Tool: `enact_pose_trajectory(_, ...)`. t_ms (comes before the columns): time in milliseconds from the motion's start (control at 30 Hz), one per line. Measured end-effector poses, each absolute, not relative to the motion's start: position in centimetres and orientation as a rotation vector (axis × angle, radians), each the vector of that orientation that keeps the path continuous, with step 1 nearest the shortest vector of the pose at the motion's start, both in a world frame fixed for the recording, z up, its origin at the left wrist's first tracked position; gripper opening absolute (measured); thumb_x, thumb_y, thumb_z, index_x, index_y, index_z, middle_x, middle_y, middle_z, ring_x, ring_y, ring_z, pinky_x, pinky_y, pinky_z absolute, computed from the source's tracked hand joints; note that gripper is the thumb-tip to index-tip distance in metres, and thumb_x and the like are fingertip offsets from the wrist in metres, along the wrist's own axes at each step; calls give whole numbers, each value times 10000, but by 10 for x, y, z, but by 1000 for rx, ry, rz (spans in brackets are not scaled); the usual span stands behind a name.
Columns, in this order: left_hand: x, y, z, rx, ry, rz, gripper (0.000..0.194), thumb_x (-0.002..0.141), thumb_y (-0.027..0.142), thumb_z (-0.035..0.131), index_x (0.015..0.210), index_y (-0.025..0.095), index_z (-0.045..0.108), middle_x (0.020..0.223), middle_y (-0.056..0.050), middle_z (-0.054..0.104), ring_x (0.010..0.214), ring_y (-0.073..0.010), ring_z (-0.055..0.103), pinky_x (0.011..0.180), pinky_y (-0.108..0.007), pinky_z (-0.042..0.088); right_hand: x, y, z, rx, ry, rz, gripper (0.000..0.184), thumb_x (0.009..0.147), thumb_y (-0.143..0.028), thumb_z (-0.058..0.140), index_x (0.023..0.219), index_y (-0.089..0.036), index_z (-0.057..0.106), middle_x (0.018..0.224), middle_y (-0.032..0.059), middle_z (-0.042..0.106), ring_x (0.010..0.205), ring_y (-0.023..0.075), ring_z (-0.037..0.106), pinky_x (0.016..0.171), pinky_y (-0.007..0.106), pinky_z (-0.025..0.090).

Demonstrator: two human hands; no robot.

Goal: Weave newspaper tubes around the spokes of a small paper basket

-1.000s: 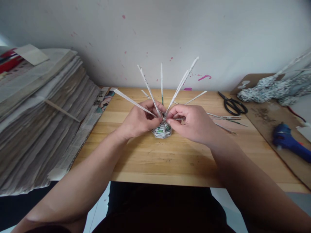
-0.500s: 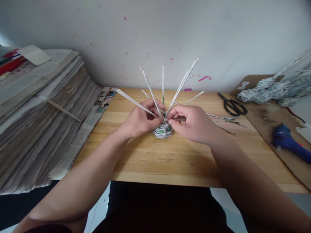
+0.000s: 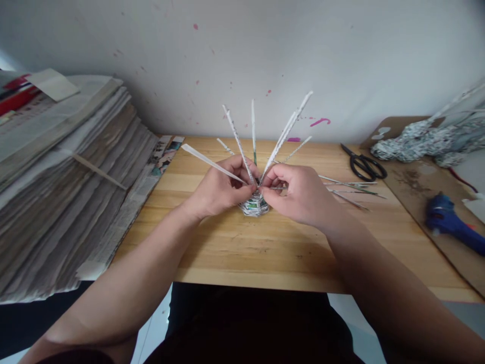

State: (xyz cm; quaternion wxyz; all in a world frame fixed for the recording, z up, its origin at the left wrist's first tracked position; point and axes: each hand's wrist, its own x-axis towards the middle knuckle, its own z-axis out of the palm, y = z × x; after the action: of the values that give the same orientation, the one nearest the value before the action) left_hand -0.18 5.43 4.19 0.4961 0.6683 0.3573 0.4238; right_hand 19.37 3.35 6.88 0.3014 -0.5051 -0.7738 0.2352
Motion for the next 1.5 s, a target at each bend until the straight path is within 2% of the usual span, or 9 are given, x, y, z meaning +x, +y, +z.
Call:
enact_pose_trajectory(200, -2, 55, 40, 1630, 848, 1054, 254, 704, 110, 760, 911, 160, 622, 736, 11, 686, 624, -94, 621, 577, -192, 498, 198, 37, 69, -1327, -2039, 782, 68, 765, -132, 669, 769, -192, 701, 723, 1, 736, 641, 148, 659, 607, 281, 463)
enact_pose_trajectory(367, -3, 55, 40, 1640, 830, 1021, 266, 724, 114, 770, 938, 161, 620, 752, 7, 692, 636, -98, 636, 575, -191, 496, 199, 37, 69, -1322, -2055, 742, 77, 758, -116, 669, 753, -191, 689, 725, 8, 731, 648, 150, 656, 620, 287, 467)
enact_pose_trajectory(567, -6, 57, 38, 1644, 759, 1025, 294, 772, 165, 802, 1029, 149, 660, 884, -35, 743, 780, -140, 714, 713, -239, 567, 204, 38, 72, -1248, -2098, 770, 93, 778, -99, 656, 793, -189, 671, 718, -11, 695, 642, 131, 618, 626, 277, 453)
enact_pose_trajectory(733, -12, 58, 40, 1648, 670, 964, 264, 820, 170, 781, 1067, 147, 690, 925, -57, 764, 826, -157, 733, 740, -250, 583, 207, 39, 69, -1222, -2091, 769, 58, 811, -141, 677, 786, -190, 658, 725, -11, 683, 658, 129, 611, 635, 279, 451)
enact_pose_trajectory(900, -14, 62, 40, 1621, 685, 936, 134, 860, 212, 764, 941, 138, 687, 785, -26, 729, 697, -131, 699, 672, -236, 585, 206, 42, 66, -1201, -2066, 844, 67, 852, -201, 690, 794, -192, 657, 731, -5, 678, 674, 137, 616, 638, 282, 465)
enact_pose_trajectory(1200, -10, 63, 38, 1606, 737, 957, 301, 844, 397, 828, 875, 140, 674, 704, -23, 706, 661, -141, 696, 652, -257, 602, 204, 39, 67, -1250, -2061, 795, 87, 832, -238, 714, 791, -198, 650, 735, 1, 684, 652, 140, 608, 617, 280, 457)
enact_pose_trajectory(1500, -9, 61, 37, 1605, 772, 1007, 219, 879, 317, 782, 843, 157, 637, 679, -12, 698, 636, -132, 682, 643, -248, 587, 207, 40, 68, -1264, -2089, 801, 55, 826, -242, 717, 837, -202, 680, 743, -1, 695, 667, 143, 612, 631, 279, 451)
